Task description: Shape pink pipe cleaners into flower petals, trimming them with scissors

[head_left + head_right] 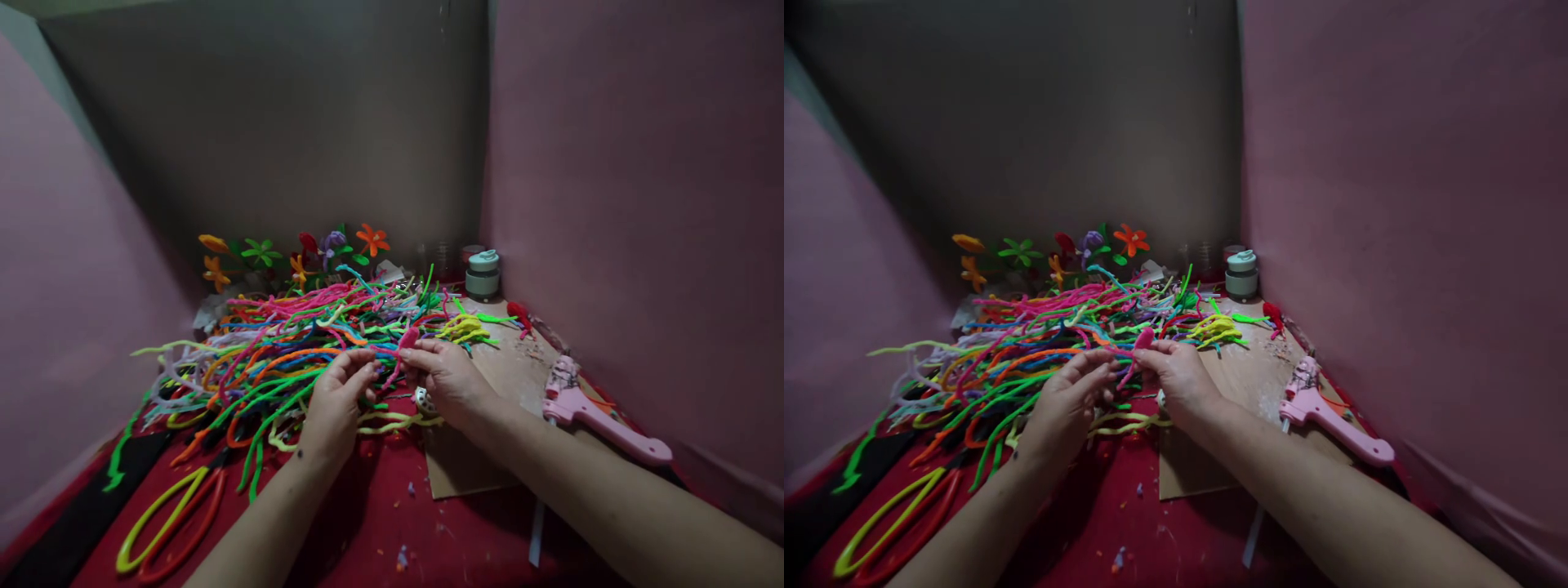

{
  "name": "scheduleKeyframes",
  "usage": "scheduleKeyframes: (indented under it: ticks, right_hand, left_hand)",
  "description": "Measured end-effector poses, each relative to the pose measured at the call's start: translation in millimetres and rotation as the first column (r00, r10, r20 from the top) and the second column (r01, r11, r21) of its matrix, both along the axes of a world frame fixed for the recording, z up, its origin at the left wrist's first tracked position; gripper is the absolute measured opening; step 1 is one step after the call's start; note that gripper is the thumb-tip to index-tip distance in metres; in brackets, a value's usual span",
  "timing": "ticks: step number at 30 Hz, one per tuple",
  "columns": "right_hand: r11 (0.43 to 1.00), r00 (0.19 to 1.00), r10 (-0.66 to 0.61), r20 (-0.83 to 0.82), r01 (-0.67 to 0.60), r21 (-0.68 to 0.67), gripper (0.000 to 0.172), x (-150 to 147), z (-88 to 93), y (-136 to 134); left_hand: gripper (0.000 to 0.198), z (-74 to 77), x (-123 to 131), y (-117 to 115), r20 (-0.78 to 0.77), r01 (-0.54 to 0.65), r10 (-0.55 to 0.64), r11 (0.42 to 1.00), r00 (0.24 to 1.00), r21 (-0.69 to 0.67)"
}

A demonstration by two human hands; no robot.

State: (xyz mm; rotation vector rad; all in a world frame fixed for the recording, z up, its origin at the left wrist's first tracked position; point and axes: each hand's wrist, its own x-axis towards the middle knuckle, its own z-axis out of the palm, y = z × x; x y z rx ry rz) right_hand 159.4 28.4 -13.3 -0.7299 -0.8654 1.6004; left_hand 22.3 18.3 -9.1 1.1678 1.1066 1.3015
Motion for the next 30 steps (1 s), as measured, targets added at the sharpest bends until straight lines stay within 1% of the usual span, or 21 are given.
scheduleKeyframes:
  ticks: [3,5,10,13,16,19,21,23,27,30]
  right_hand:
    - [0.998,0.998,0.055,0.001,-0.055,0.028,0.01,0.6,-2.1,-1.3]
    - [0.997,0.998,0.066,0.013,-0.066,0.029,0.009,1.1,-1.8,-2.2]
    - [1.0,1.0,0.007,0.023,-0.007,0.021,0.008,1.7,4.7,-2.7]
    - [1.0,0.999,-0.028,0.04,0.027,0.014,0.01,1.4,6.1,-2.2]
    - [0.999,0.998,-0.036,0.054,0.035,0.011,0.01,1.0,3.7,-2.2]
    - [1.0,0.997,-0.014,0.08,0.013,0.017,0.013,0.9,1.9,-3.7]
    - [1.0,0.992,0.0,0.124,-0.004,0.029,0.015,1.2,2.4,-5.0]
    - [0.999,0.987,-0.031,0.159,0.024,0.047,0.017,1.7,4.0,-5.7]
    - [0.99,0.979,-0.117,0.166,0.101,0.099,0.016,2.8,5.5,-3.6]
    - [0.986,0.974,-0.116,0.193,0.09,0.137,0.018,2.9,2.9,-1.1]
  left_hand:
    - [0.023,-0.7,3.3,-1.9,-0.054,0.145,-0.143,0.989,0.988,0.027]
    - [0.022,0.5,4.5,-4.1,-0.081,0.183,-0.181,0.983,0.98,0.014]
    - [0.018,0.6,2.6,-6.8,-0.069,0.17,-0.169,0.986,0.983,0.001]
    - [0.018,-1.0,1.2,-6.6,-0.041,0.193,-0.192,0.981,0.98,0.009]
    - [0.018,-2.2,1.0,-5.9,-0.027,0.217,-0.217,0.976,0.976,0.003]
    - [0.017,-2.3,1.7,-6.0,-0.041,0.212,-0.212,0.977,0.976,-0.005]
    - [0.018,-1.8,2.3,-6.5,-0.064,0.189,-0.19,0.982,0.98,-0.01]
    - [0.018,-1.2,2.5,-7.1,-0.075,0.172,-0.173,0.985,0.982,-0.019]
    - [0.018,-0.6,1.5,-7.2,-0.081,0.162,-0.163,0.987,0.983,-0.021]
    - [0.017,-0.8,-0.1,-6.6,-0.115,0.152,-0.152,0.988,0.982,-0.01]
